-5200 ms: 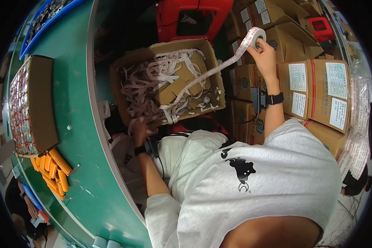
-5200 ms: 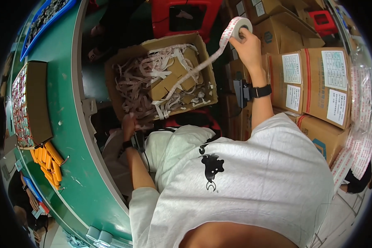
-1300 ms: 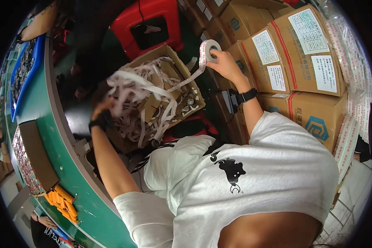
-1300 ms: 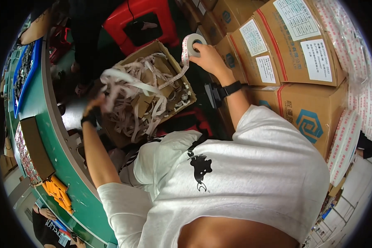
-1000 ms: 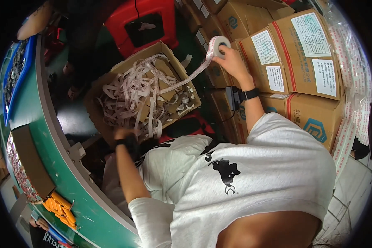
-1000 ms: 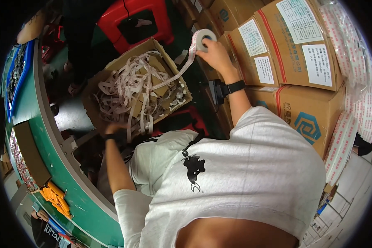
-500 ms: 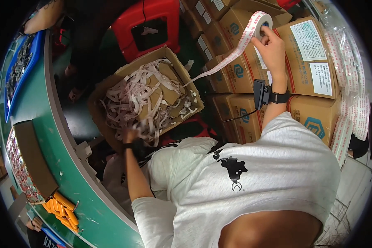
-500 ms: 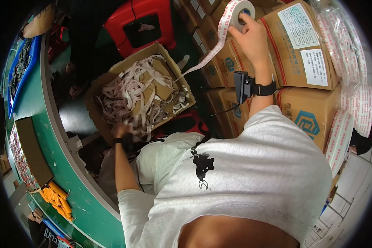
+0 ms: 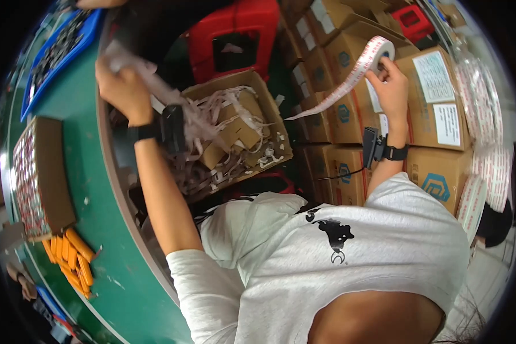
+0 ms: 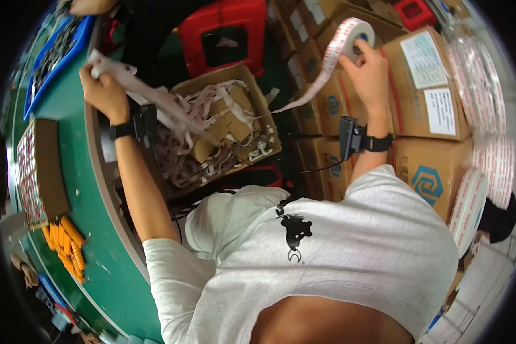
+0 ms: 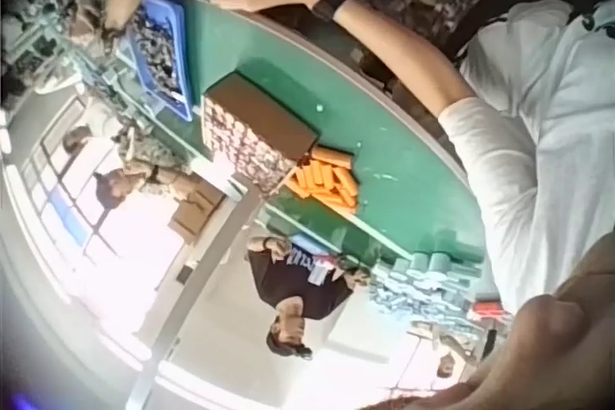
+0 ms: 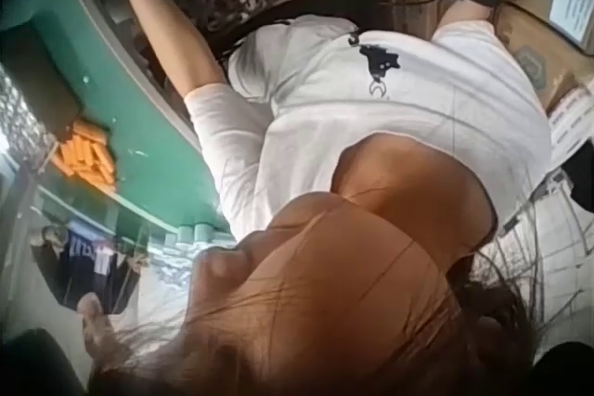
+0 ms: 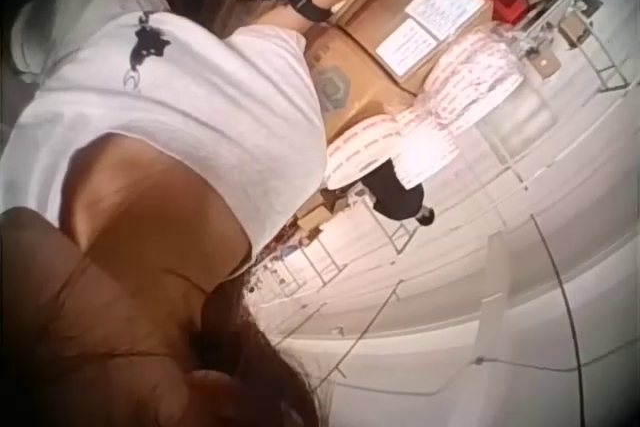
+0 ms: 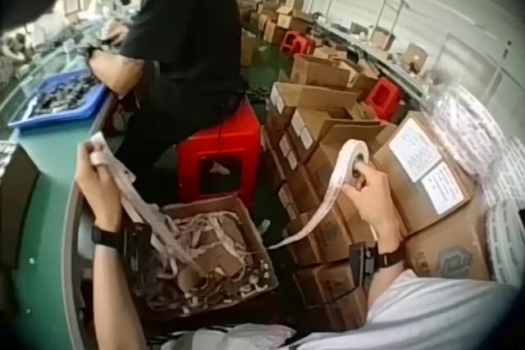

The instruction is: The person applies tape to batteries and inserts them into fan housings, then pulls more tape from a roll and discards the used backing into a box.

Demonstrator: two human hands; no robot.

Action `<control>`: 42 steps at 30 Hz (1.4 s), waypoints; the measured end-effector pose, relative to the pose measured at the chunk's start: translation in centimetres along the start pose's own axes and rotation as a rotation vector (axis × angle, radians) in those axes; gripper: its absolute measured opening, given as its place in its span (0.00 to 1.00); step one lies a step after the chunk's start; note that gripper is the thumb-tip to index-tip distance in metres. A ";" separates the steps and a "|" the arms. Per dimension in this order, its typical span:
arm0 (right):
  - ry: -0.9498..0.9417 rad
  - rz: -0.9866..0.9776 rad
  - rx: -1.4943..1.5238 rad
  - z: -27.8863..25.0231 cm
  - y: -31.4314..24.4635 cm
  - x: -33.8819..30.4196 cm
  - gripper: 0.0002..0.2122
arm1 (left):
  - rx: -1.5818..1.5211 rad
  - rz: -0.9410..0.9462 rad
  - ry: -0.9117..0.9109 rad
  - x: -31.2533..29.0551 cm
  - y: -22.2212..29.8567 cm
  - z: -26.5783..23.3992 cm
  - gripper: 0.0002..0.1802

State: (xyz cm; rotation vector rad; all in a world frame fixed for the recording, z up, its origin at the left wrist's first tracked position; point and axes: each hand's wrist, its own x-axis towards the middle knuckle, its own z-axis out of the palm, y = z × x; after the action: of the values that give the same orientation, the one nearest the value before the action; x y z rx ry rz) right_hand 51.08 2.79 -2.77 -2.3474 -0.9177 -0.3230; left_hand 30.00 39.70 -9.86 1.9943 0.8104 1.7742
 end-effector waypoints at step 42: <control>-0.661 -1.885 1.011 -3.2 -43.0 -16.8 0.18 | 0.651 -0.950 0.102 -8.9 33.8 -45.0 0.32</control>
State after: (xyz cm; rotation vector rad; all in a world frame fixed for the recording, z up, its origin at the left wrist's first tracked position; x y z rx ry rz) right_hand 9.45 17.06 11.62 -0.0942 -2.5092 0.2581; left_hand -8.48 2.93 10.63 1.3570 2.1185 1.0961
